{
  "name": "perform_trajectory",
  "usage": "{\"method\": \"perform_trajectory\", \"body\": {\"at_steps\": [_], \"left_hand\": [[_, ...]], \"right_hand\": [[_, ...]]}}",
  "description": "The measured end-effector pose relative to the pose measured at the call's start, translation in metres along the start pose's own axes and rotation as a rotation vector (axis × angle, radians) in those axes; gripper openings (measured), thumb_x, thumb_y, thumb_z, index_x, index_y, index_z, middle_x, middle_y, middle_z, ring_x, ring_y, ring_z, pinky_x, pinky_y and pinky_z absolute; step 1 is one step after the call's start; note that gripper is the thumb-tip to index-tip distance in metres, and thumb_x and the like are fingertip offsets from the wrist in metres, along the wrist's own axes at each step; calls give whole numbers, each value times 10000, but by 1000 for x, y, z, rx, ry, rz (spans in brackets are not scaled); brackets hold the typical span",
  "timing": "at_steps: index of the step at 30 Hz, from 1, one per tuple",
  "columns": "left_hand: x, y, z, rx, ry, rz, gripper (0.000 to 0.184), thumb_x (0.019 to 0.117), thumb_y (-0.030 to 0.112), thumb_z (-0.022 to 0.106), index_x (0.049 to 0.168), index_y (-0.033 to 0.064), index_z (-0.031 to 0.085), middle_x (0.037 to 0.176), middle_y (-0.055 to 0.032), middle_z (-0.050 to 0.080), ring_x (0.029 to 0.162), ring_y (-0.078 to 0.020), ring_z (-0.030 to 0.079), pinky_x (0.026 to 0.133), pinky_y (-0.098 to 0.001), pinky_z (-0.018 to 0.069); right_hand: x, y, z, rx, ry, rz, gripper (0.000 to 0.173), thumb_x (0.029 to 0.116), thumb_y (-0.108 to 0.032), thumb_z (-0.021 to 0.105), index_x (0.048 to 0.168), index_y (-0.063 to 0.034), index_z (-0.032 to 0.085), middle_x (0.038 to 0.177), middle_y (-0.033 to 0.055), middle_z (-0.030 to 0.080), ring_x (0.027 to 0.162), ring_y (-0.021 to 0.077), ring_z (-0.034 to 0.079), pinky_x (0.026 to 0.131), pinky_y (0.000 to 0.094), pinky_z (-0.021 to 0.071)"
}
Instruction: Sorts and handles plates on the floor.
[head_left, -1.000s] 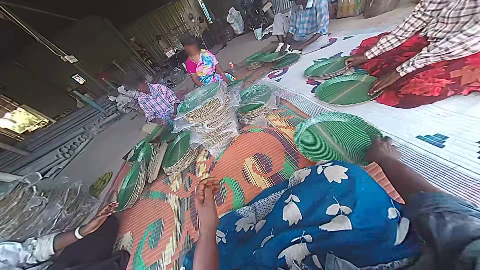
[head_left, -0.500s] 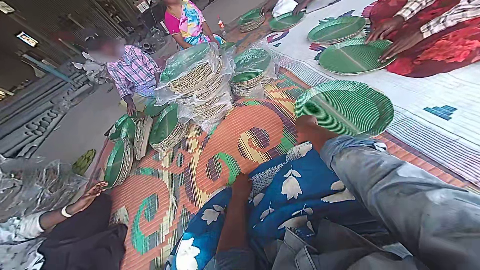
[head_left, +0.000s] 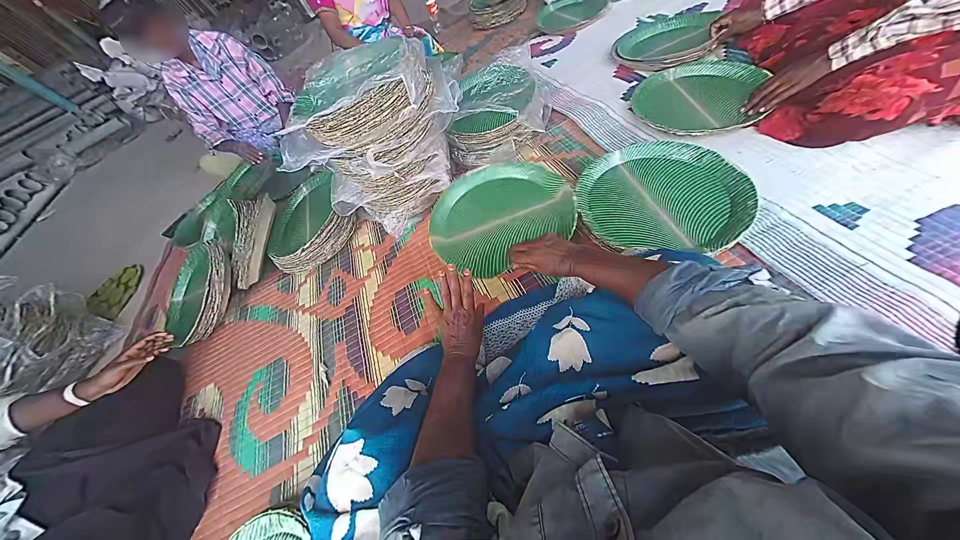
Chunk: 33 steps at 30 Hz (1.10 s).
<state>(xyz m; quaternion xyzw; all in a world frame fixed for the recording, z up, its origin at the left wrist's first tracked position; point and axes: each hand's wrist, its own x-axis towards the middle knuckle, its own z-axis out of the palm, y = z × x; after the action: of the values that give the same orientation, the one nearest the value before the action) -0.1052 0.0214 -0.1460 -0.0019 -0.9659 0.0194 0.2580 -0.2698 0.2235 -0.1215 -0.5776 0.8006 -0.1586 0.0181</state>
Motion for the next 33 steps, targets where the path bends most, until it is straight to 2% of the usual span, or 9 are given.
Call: {"method": "perform_trajectory", "body": {"at_steps": [3,6,8,13,21,23,27,31,33], "left_hand": [[-1,6,-6,-40,-459,-66,244,974,81,606,1154,-5,746,1551,-160,512,1515,-406,353,1222,-668,167],[3,13,-10,21,-1038,-196,376,1092,174,430,1398,18,585,1503,-187,542,1445,-386,456,1175,-589,353],[2,13,-10,-16,-1158,-250,412,1085,217,471,1439,10,512,1452,-229,559,1338,-411,560,1067,-604,471],[3,15,-4,-99,-1111,-247,481,1090,263,482,1508,27,464,1550,-204,477,1430,-371,478,1142,-563,414],[-1,3,2,-207,-1032,-268,631,1101,458,400,1560,25,398,1646,-191,348,1549,-350,291,1240,-574,238],[-3,7,-2,-177,-781,-215,605,1092,403,445,1559,20,405,1693,-179,249,1587,-359,173,1251,-611,115],[-1,4,7,-86,-70,-19,760,864,317,768,1460,-78,511,1548,-321,434,1445,-527,403,1153,-738,236],[-1,7,-7,-165,-781,-144,501,1092,366,458,1426,13,580,1591,-186,447,1537,-362,317,1248,-612,151],[-4,4,-2,-210,-1012,-168,554,1126,410,323,1412,1,563,1509,-211,518,1439,-362,466,1179,-583,348]], "right_hand": [[3,0,-1,73,-214,161,456,1124,-335,423,1069,20,705,1004,215,715,1021,400,685,892,590,486],[-5,28,-8,46,-124,639,509,1112,-401,434,1182,45,669,1189,289,671,1183,453,635,973,639,470],[-9,44,-12,42,-105,997,528,1062,-343,557,1342,104,571,1392,349,541,1329,513,513,1027,693,411],[-16,55,-11,51,-375,1344,277,984,-95,608,1170,108,640,1283,304,625,1223,462,611,901,633,511],[-21,68,-19,-164,199,922,280,978,59,564,1238,81,667,1443,322,525,1298,514,539,1041,695,397],[-12,46,-19,-130,312,595,262,1038,-7,523,1233,58,686,1506,274,517,1287,492,580,1020,646,456],[5,-10,0,101,-108,86,358,1113,-231,467,1226,32,682,1442,218,589,1207,425,646,941,617,502],[11,-8,10,167,-419,191,448,1124,-329,435,1194,27,699,1179,250,694,1167,438,638,965,652,453],[7,13,6,121,-290,467,469,1115,-376,448,1201,12,698,1239,259,673,1213,442,623,987,658,457]]}}
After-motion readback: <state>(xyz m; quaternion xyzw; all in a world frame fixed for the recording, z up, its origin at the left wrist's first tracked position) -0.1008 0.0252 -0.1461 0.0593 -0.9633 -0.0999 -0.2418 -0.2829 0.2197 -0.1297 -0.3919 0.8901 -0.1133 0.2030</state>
